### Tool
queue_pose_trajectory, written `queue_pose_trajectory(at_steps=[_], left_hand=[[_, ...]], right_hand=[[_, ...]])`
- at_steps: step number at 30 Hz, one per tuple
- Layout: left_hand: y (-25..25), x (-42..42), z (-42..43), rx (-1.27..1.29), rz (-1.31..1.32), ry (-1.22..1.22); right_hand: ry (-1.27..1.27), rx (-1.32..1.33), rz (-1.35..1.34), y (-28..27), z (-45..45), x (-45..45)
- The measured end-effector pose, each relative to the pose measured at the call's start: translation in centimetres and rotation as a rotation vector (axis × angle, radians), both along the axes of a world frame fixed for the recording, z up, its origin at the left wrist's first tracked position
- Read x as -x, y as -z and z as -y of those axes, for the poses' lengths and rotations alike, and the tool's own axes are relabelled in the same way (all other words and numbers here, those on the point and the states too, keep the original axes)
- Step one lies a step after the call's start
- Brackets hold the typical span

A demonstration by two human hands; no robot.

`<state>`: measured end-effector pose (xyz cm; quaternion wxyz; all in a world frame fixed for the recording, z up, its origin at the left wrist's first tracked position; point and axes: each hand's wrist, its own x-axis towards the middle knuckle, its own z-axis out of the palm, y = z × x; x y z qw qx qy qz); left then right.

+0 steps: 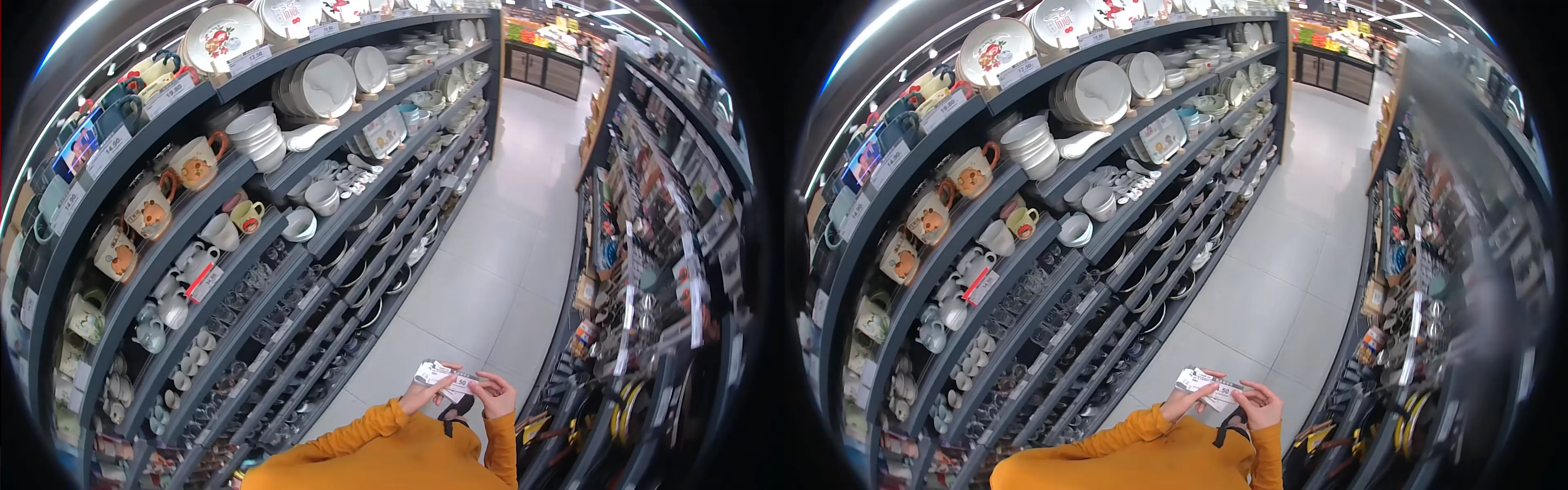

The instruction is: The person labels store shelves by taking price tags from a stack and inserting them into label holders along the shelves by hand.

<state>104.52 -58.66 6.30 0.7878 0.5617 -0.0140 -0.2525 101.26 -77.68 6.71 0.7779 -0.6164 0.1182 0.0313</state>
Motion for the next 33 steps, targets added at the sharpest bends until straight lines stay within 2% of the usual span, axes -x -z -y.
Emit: queue_pose_trajectory(at_steps=[5,10,17,18,22,29,33], left_hand=[[-0.9,-6.9,7.3,0.015,0.000,-0.196],[-2.0,-12.9,10.9,0.008,-0.005,-0.329],[-0.2,-22.7,14.3,-0.070,0.054,-0.353],[-0.1,-24.2,15.1,-0.001,0.009,-0.397],[1.2,-31.8,17.6,0.030,0.009,-0.379],[-0.2,-48.8,21.3,0.029,0.149,-0.142],[-0.5,-56.3,22.2,0.004,0.204,-0.184]], right_hand=[[-0.203,0.031,0.063,-1.7,7.7,-10.3],[-0.361,0.049,0.100,-3.5,11.5,-19.1],[-0.266,-0.006,0.137,1.3,14.2,-28.9],[-0.256,-0.026,0.126,1.4,14.7,-30.4],[-0.280,0.032,0.140,0.5,17.4,-37.9],[-0.285,0.031,0.193,-0.6,22.7,-54.6],[-0.403,0.034,0.193,-0.8,23.9,-63.7]])
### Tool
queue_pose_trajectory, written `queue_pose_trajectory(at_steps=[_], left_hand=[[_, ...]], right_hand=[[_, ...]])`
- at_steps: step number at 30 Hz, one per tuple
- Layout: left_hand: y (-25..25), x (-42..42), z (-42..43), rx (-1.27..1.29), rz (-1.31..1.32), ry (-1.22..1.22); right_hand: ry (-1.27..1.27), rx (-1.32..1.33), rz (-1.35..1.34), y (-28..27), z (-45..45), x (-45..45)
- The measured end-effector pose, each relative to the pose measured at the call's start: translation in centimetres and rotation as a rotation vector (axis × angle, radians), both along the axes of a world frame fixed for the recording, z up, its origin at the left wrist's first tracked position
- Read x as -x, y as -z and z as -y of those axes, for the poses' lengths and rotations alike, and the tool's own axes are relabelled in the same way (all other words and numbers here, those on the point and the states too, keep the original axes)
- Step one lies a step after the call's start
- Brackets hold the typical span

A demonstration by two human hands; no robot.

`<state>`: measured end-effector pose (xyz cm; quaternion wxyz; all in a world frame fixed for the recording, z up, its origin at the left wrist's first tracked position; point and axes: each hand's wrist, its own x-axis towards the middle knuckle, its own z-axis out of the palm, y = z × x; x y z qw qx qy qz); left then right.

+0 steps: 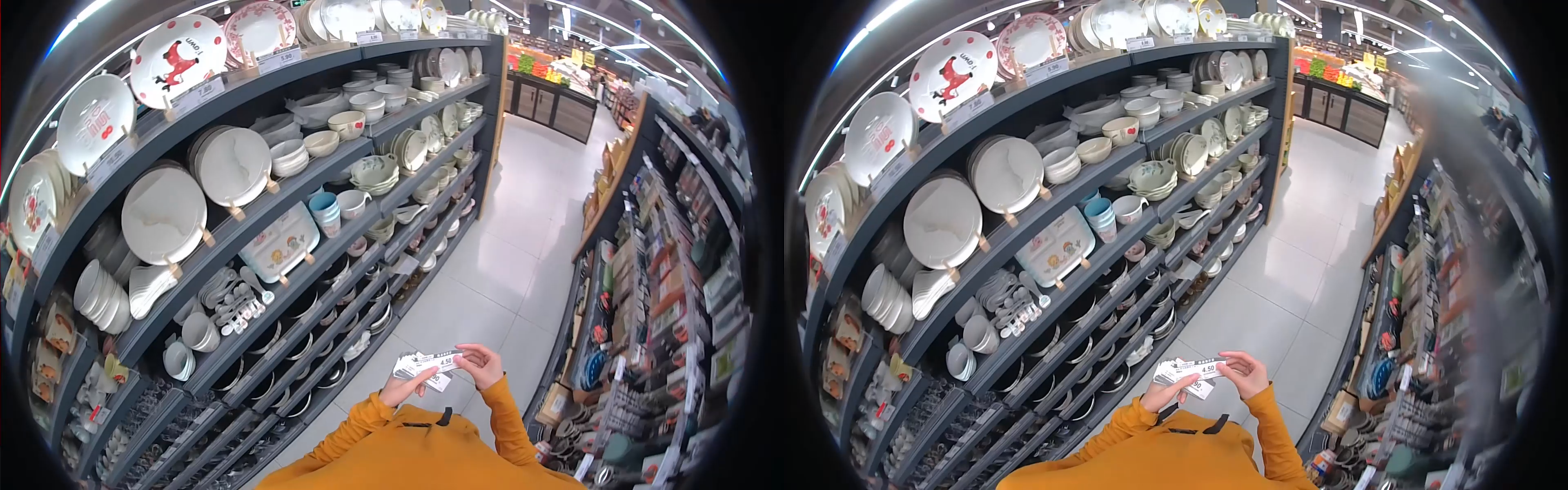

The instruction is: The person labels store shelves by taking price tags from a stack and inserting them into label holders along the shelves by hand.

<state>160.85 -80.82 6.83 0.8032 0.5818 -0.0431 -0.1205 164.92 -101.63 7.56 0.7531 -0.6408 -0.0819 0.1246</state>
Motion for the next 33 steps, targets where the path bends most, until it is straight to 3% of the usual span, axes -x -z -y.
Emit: queue_pose_trajectory(at_steps=[7,10,12,14,16,17,19,20,25,28,31,33], left_hand=[[0.7,-10.3,1.6,-0.029,-0.196,-0.224],[0.9,-16.0,2.8,0.026,-0.221,-0.291],[0.6,-20.0,3.8,0.069,-0.267,-0.289],[-0.3,-24.8,6.3,0.142,-0.166,-0.449],[-0.5,-28.8,8.9,0.186,-0.159,-0.540],[-0.7,-30.7,10.3,0.184,-0.157,-0.505],[-1.2,-34.3,13.5,0.218,-0.175,-0.476],[-1.4,-36.0,14.8,0.236,-0.171,-0.449],[-1.3,-41.1,19.4,0.441,-0.237,-0.462],[-1.1,-42.2,21.0,0.548,-0.229,-0.491],[-0.6,-43.9,22.1,0.605,-0.233,-0.565],[-0.4,-44.9,23.4,0.638,-0.245,-0.616]], right_hand=[[-0.521,0.057,-0.030,-0.3,0.5,-16.6],[-0.758,0.210,0.110,-0.4,1.1,-26.4],[-0.766,0.417,0.044,-6.1,1.7,-33.9],[-0.736,0.188,0.224,-5.5,2.1,-42.8],[-0.590,0.159,0.536,-10.3,1.7,-52.7],[-0.473,0.216,0.702,-12.7,1.3,-57.2],[-0.335,0.080,0.773,-16.8,-0.8,-66.3],[-0.259,0.193,0.958,-18.1,-1.9,-71.7],[-0.347,0.231,1.201,-22.7,-8.1,-85.8],[-0.499,0.355,1.162,-22.4,-9.9,-89.4],[-0.740,0.235,0.938,-20.8,-11.6,-91.8],[-0.784,0.252,0.940,-21.0,-12.1,-93.3]])
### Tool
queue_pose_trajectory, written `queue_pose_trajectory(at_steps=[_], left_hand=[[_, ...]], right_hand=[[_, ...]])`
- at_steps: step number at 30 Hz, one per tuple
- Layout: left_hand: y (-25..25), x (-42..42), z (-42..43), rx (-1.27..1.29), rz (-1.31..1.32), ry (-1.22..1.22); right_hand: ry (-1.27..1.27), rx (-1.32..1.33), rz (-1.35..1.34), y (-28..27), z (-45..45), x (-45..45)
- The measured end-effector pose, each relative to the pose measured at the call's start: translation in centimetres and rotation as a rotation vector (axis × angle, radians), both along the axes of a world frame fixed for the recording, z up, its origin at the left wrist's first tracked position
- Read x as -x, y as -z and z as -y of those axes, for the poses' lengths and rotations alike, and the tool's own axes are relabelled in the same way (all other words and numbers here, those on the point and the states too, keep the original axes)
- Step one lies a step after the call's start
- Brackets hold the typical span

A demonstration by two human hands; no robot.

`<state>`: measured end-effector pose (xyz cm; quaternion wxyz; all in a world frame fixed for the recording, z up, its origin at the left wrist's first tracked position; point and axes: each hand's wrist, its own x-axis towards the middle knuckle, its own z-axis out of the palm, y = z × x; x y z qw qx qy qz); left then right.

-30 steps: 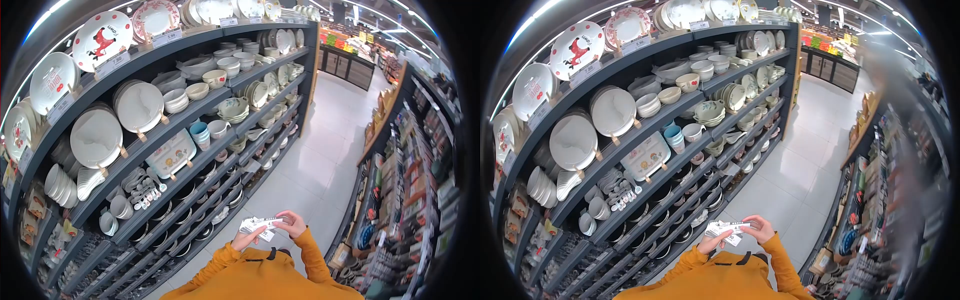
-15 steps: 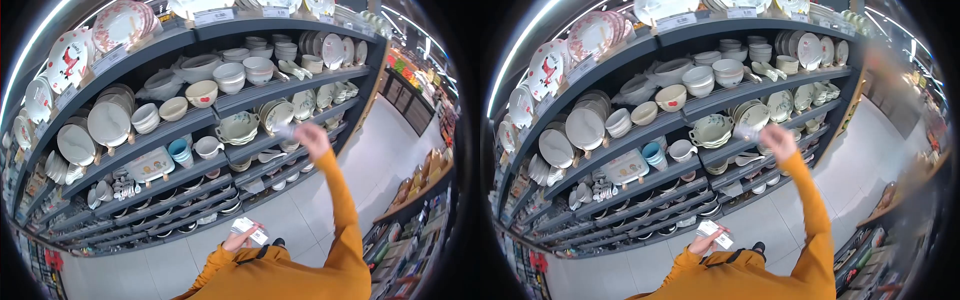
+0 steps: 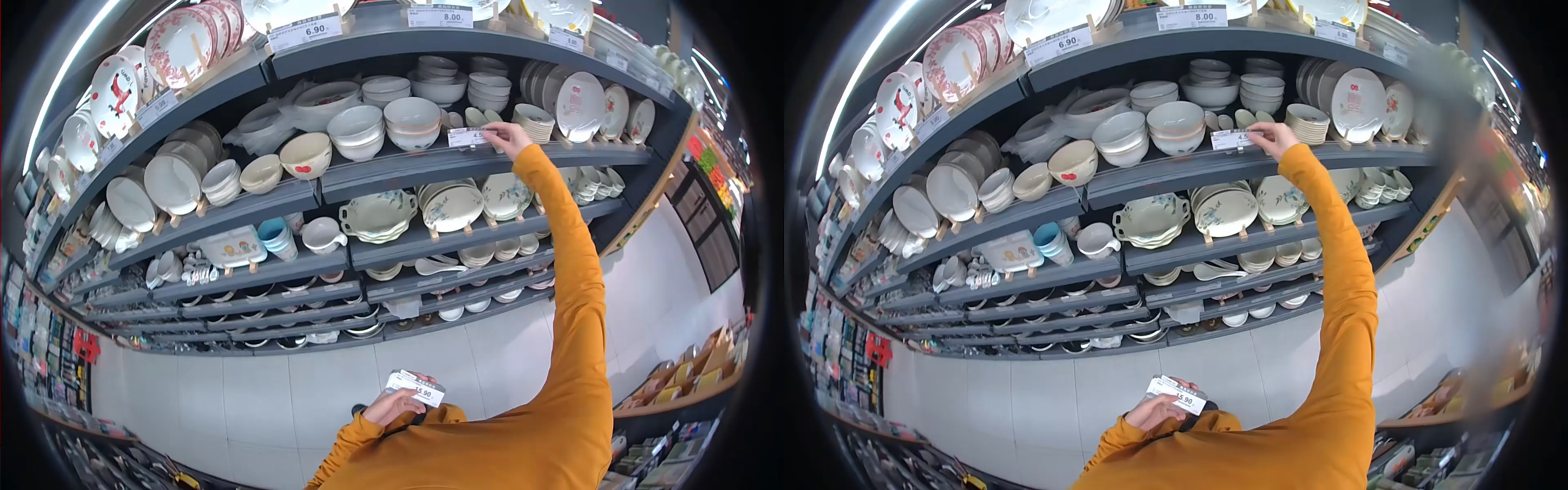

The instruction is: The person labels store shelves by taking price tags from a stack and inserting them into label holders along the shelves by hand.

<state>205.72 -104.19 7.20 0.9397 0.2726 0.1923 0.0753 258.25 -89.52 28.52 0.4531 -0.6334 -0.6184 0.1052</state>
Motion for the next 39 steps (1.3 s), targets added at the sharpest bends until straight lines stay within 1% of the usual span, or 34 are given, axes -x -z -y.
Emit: queue_pose_trajectory(at_steps=[2,5,8,12,15,18,21,24,27,29,30,32,34,35,37,39], left_hand=[[-0.2,-0.5,0.6,0.024,-0.020,-0.027],[0.8,-0.9,1.0,0.020,-0.025,-0.058],[-0.7,-1.3,1.2,0.004,-0.055,-0.095],[-0.8,-0.9,1.1,-0.017,-0.066,-0.102],[-0.6,-0.8,1.1,-0.058,-0.077,-0.141],[-2.3,-1.4,1.3,-0.086,-0.100,-0.223],[-1.0,-0.5,1.3,-0.088,-0.153,-0.272],[-0.8,0.3,0.7,-0.119,-0.174,-0.377],[-2.0,1.1,-1.2,-0.176,-0.224,-0.445],[-6.1,0.8,-2.8,-0.346,-0.145,-0.490],[-7.5,0.9,-3.6,-0.372,-0.122,-0.500],[-9.3,1.5,-5.1,-0.439,-0.075,-0.533],[-10.5,3.2,-5.6,-0.505,-0.040,-0.576],[-11.4,4.2,-5.7,-0.528,-0.030,-0.592],[-12.3,6.5,-6.0,-0.561,-0.012,-0.626],[-12.5,9.9,-5.9,-0.570,-0.016,-0.673]], right_hand=[[-0.064,0.007,-0.031,-0.1,-0.4,-0.6],[-0.082,0.170,0.130,-2.3,0.3,0.5],[-0.091,0.149,0.202,-1.2,-0.4,-0.7],[-0.040,0.141,0.370,-1.2,-0.1,-1.1],[-0.118,0.079,0.315,-1.7,0.2,-0.2],[-0.054,0.057,0.364,-1.4,0.4,0.6],[0.010,0.058,0.455,-0.9,0.8,0.9],[0.134,-0.315,0.717,-0.3,2.2,2.9],[0.110,-0.466,0.460,-0.4,5.0,10.3],[-0.023,-0.291,0.048,1.5,8.1,17.3],[-0.069,-0.235,-0.101,3.1,9.4,20.5],[-0.160,-0.113,-0.392,6.1,11.6,26.6],[-0.250,-0.019,-0.677,7.3,13.1,32.0],[-0.281,0.007,-0.732,7.4,13.4,34.3],[-0.306,0.001,-0.694,7.3,13.7,38.6],[-0.332,-0.015,-0.740,6.4,14.0,43.0]])
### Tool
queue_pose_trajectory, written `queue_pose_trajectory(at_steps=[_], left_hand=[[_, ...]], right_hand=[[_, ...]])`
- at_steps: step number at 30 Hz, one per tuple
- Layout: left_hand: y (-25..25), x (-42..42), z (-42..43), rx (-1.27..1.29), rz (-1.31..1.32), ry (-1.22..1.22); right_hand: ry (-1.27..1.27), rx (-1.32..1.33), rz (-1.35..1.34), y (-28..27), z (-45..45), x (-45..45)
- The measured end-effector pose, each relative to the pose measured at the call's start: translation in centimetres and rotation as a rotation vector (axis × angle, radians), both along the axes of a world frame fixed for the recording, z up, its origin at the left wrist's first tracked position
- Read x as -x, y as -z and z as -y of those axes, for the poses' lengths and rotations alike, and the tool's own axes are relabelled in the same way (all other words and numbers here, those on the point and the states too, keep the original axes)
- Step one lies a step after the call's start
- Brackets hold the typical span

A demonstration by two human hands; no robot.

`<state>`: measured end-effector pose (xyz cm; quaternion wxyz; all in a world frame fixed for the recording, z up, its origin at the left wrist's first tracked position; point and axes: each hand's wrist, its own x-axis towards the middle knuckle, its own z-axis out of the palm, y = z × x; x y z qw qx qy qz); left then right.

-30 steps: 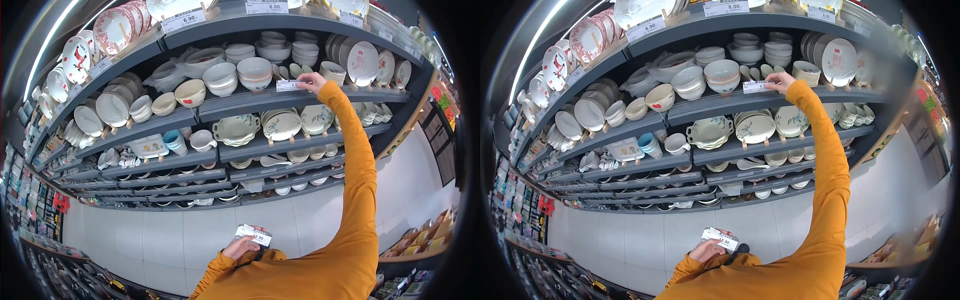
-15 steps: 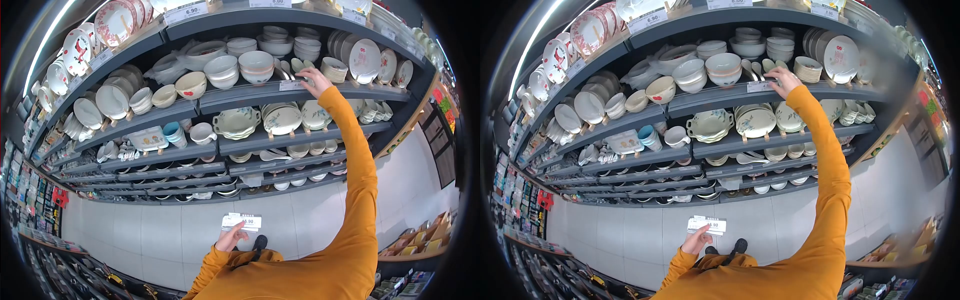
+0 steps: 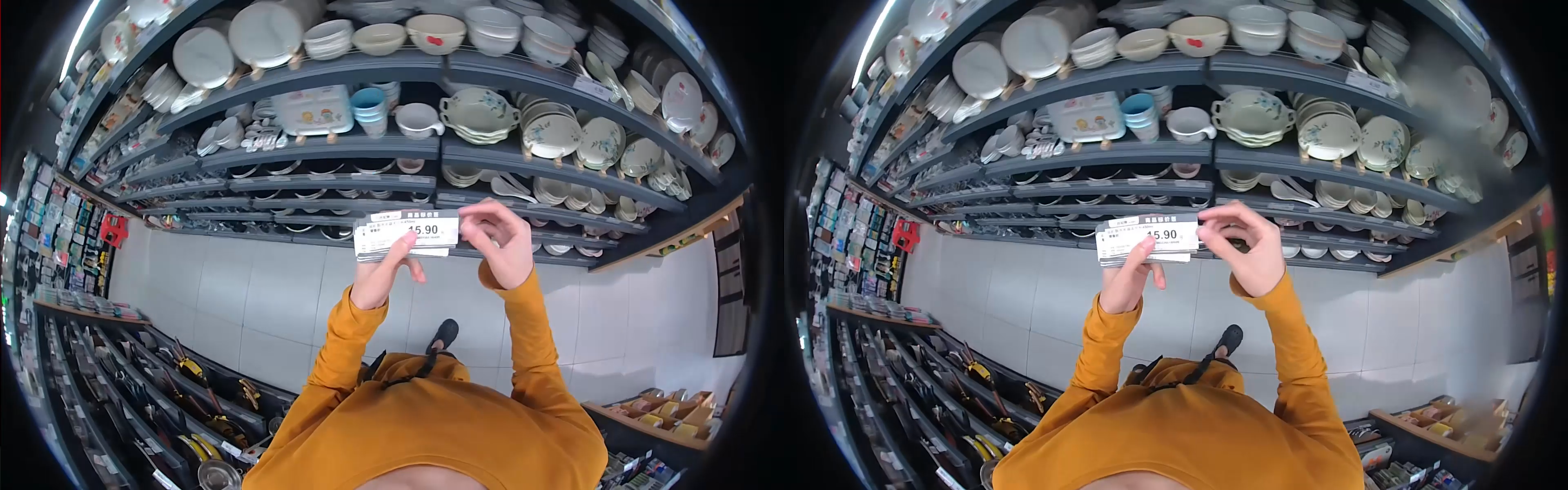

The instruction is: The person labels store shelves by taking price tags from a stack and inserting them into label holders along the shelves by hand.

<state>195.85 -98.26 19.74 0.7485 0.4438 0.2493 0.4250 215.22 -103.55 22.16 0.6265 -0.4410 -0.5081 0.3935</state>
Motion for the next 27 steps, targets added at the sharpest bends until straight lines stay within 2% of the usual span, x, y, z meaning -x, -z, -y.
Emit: queue_pose_trajectory(at_steps=[5,13,20,27], left_hand=[[-0.2,13.4,-0.4,-0.060,0.071,0.002],[-0.5,32.4,-0.8,-0.137,0.068,-0.066],[-0.3,41.0,-1.3,-0.073,0.065,-0.171],[1.7,44.3,-3.7,-0.043,0.042,-0.204]], right_hand=[[0.041,-0.062,0.082,0.4,-0.8,14.4],[-0.065,0.014,-0.024,0.3,-3.1,33.4],[-0.157,0.043,0.032,0.5,-5.5,41.1],[-0.257,0.096,-0.049,1.8,-8.2,44.4]])
